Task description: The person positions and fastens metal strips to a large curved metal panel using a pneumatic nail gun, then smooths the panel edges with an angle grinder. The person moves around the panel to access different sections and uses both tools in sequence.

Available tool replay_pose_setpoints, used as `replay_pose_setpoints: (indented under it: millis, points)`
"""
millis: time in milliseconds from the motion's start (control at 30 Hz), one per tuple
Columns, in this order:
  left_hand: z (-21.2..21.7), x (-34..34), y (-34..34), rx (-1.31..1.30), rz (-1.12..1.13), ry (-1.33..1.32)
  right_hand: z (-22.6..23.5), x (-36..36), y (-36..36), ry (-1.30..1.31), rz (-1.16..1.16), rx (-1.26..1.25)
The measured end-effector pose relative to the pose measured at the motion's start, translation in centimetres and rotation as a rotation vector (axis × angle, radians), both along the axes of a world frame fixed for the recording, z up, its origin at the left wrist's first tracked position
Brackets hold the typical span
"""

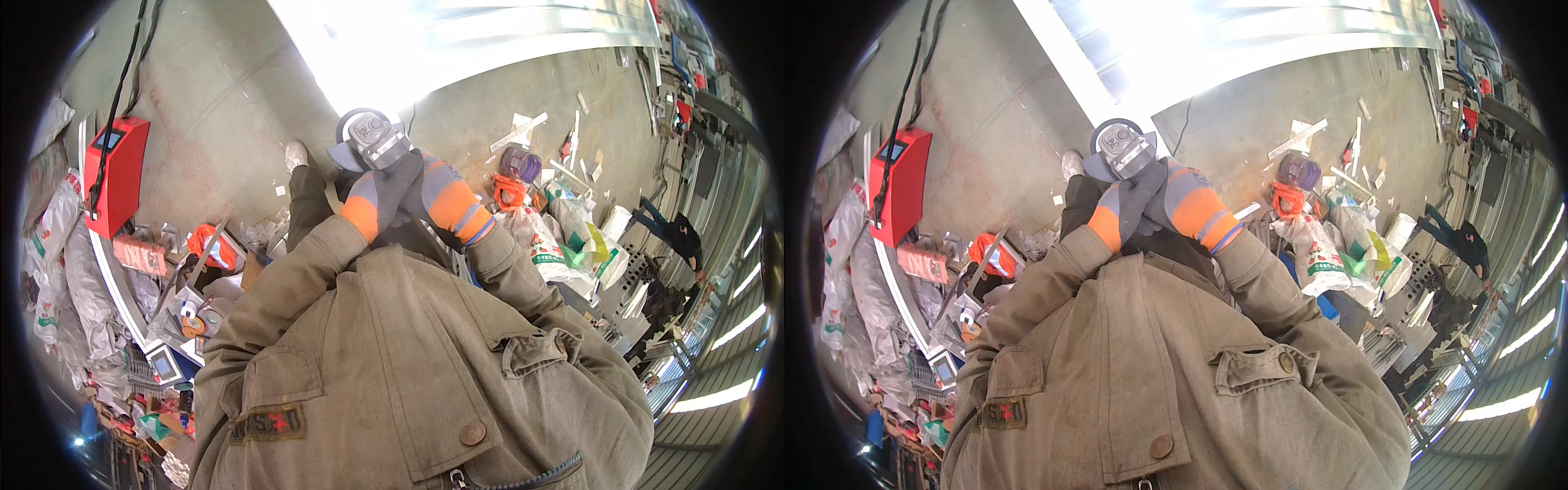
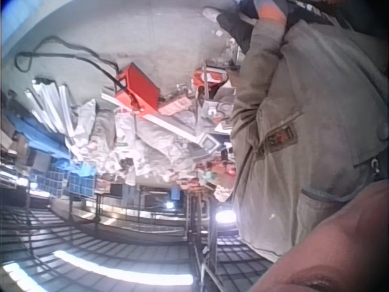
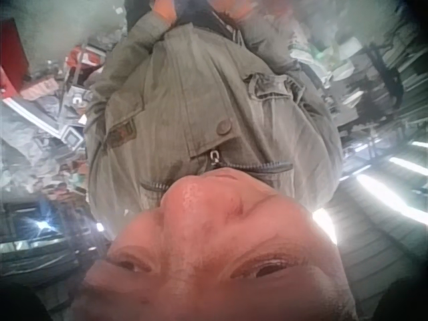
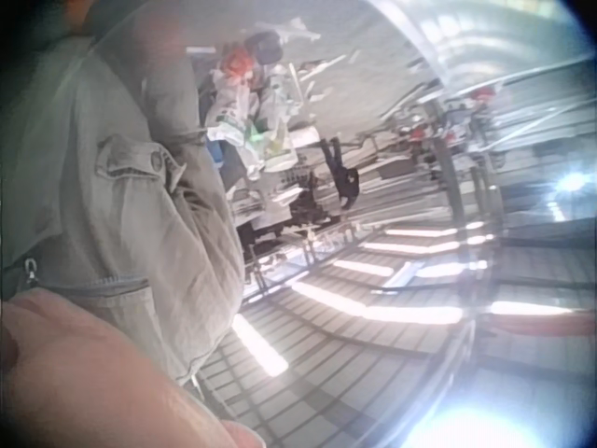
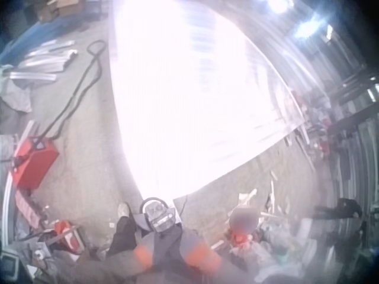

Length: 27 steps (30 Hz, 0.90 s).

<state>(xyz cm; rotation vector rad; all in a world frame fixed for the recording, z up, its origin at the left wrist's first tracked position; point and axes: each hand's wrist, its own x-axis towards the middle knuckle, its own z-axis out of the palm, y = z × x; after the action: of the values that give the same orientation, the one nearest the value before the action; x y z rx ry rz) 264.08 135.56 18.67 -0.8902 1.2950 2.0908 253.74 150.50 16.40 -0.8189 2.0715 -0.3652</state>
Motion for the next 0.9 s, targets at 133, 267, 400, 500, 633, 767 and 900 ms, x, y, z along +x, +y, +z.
replay_pose_setpoints:
  millis: [133,267,400,500,633,767,900]
  points:
    - [-0.3,-0.2,0.3,0.049,0.087,-0.063,1.3,-0.3,-0.6,0.044,0.083,0.06]
    - [-0.8,-0.5,0.2,0.069,0.053,-0.053,1.1,-0.4,-0.8,0.048,-0.055,-0.06]
    - [-0.8,-0.6,0.2,0.098,0.04,-0.084,0.3,-0.6,-0.8,0.038,0.018,0.06]
    - [-1.0,-0.7,0.1,-0.227,0.029,0.297,0.2,-0.9,-1.0,0.024,0.042,0.114]
    - [-1.2,-1.0,0.0,0.051,0.068,-0.055,0.4,-1.5,-1.4,-0.063,0.009,0.07]
    - [-1.2,-1.4,-0.2,-0.011,0.121,0.008,0.6,-1.5,-1.5,-0.025,0.016,0.17]
    - [-1.0,-1.8,-0.3,0.041,0.002,-0.026,0.6,-1.6,-1.4,0.017,-0.027,0.061]
